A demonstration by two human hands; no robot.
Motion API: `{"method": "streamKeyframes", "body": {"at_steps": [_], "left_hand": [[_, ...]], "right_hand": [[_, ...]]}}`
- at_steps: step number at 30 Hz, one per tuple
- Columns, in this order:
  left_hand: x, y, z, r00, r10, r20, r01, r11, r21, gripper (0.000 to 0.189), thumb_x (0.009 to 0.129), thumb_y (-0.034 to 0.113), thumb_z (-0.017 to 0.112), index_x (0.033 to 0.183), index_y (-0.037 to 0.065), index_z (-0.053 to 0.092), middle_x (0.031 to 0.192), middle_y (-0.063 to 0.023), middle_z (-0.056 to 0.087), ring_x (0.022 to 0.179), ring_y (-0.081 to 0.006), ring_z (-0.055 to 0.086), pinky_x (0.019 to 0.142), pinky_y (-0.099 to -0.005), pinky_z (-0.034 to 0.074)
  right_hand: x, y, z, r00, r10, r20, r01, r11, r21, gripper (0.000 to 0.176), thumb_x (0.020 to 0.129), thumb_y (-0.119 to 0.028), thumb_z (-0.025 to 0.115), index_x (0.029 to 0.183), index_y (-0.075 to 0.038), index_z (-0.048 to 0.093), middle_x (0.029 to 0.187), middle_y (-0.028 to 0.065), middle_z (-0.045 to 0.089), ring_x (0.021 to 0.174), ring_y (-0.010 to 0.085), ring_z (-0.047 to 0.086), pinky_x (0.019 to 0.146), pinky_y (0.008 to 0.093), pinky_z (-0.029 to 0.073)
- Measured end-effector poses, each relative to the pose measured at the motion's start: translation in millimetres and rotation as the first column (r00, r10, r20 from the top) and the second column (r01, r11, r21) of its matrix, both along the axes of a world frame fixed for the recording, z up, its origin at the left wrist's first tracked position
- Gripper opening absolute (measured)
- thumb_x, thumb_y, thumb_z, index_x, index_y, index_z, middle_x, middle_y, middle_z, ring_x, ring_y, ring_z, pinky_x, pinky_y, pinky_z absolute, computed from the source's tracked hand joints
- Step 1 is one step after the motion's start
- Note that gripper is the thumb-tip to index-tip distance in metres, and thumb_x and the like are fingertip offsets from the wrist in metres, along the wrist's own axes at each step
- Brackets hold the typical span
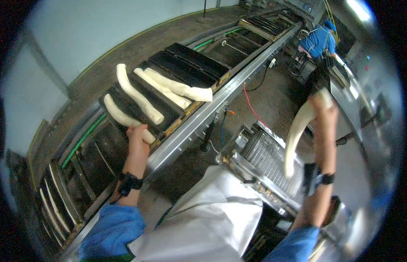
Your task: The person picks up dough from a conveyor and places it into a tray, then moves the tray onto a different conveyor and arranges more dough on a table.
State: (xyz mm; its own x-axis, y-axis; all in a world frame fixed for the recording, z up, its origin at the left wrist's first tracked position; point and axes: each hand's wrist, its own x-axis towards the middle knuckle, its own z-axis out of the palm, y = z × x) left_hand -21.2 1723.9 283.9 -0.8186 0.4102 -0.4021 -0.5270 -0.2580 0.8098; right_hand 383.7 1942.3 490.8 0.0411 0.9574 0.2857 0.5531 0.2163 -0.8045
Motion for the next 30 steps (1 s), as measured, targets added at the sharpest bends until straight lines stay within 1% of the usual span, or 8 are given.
{"method": "streamKeyframes", "body": {"at_steps": [2,5,8,10,18,20,26,30], "left_hand": [[-1.5,-7.4,0.1,0.999,-0.025,0.033,0.023,0.998,0.061,0.088,0.068,0.001,0.068,0.14,0.004,0.018,0.128,-0.0187,0.037,0.118,-0.0294,0.04,0.101,-0.0409,0.034],[0.9,-15.0,-8.1,0.999,0.002,0.037,-0.004,0.998,0.055,0.084,0.071,0.001,0.066,0.141,0.005,0.02,0.132,-0.0188,0.035,0.12,-0.0292,0.039,0.101,-0.0405,0.034],[11.0,-14.0,-1.3,0.96,0.095,-0.263,-0.117,0.991,-0.069,0.078,0.074,0.001,0.064,0.14,0.005,0.024,0.135,-0.0174,0.034,0.124,-0.0281,0.037,0.104,-0.0391,0.032],[22.4,-12.5,25.5,0.662,-0.078,-0.745,-0.129,0.968,-0.216,0.073,0.076,0.0,0.064,0.139,0.003,0.028,0.14,-0.016,0.033,0.128,-0.027,0.035,0.107,-0.0388,0.029],[-127.2,38.7,-34.2,0.859,-0.303,-0.413,0.051,0.853,-0.52,0.069,0.079,0.023,0.068,0.135,-0.006,0.039,0.133,-0.0244,0.046,0.123,-0.0334,0.046,0.1,-0.0393,0.039],[-176.4,5.3,-53.2,0.653,-0.633,-0.416,0.313,0.726,-0.612,0.067,0.079,0.031,0.068,0.13,-0.005,0.045,0.132,-0.0265,0.046,0.123,-0.0336,0.046,0.099,-0.0406,0.04],[-95.1,-14.7,21.6,0.764,-0.56,-0.322,0.007,0.506,-0.863,0.063,0.081,0.037,0.067,0.127,-0.002,0.049,0.127,-0.0242,0.051,0.121,-0.0348,0.046,0.096,-0.0428,0.042],[-57.2,-59.4,61.4,0.391,-0.847,-0.36,-0.09,0.354,-0.931,0.062,0.079,0.032,0.069,0.126,-0.003,0.05,0.122,-0.0227,0.054,0.118,-0.0365,0.047,0.1,-0.0417,0.039]], "right_hand": [[-0.6,16.5,40.8,0.855,0.347,-0.385,-0.278,0.934,0.224,0.042,0.084,-0.03,0.065,0.114,-0.001,0.059,0.1,0.0093,0.064,0.086,0.0186,0.064,0.076,0.0327,0.053],[-43.9,-16.5,79.7,0.674,0.59,-0.445,-0.477,0.807,0.348,0.059,0.085,-0.03,0.065,0.132,0.0,0.046,0.121,0.0155,0.058,0.108,0.0228,0.059,0.091,0.0332,0.05],[-69.5,-37.7,76.0,0.519,0.73,-0.444,-0.627,0.678,0.382,0.073,0.083,-0.031,0.067,0.141,0.0,0.035,0.134,0.0203,0.049,0.125,0.0289,0.048,0.104,0.036,0.041],[-66.8,-43.1,56.8,0.487,0.779,-0.395,-0.738,0.609,0.291,0.079,0.08,-0.032,0.07,0.142,0.0,0.033,0.14,0.0227,0.042,0.131,0.0321,0.041,0.107,0.0403,0.037],[-5.3,-46.5,-45.8,0.77,0.481,-0.419,-0.6,0.769,-0.221,0.043,0.079,-0.013,0.07,0.118,-0.001,0.058,0.108,0.0118,0.066,0.102,0.0194,0.062,0.093,0.0324,0.048],[23.4,-52.2,-62.4,0.794,0.427,-0.434,-0.563,0.786,-0.257,0.037,0.082,-0.013,0.068,0.116,-0.001,0.058,0.105,0.0101,0.066,0.1,0.0187,0.062,0.09,0.0321,0.049],[82.3,-47.8,-116.8,0.832,0.228,-0.505,-0.432,0.838,-0.334,0.023,0.087,-0.014,0.064,0.108,-0.004,0.061,0.092,0.005,0.067,0.087,0.0143,0.063,0.08,0.0286,0.05],[104.3,-43.7,-141.8,0.884,0.161,-0.44,-0.357,0.84,-0.409,0.02,0.087,-0.012,0.063,0.106,-0.005,0.062,0.09,0.0037,0.067,0.084,0.0128,0.062,0.076,0.0264,0.05]]}}
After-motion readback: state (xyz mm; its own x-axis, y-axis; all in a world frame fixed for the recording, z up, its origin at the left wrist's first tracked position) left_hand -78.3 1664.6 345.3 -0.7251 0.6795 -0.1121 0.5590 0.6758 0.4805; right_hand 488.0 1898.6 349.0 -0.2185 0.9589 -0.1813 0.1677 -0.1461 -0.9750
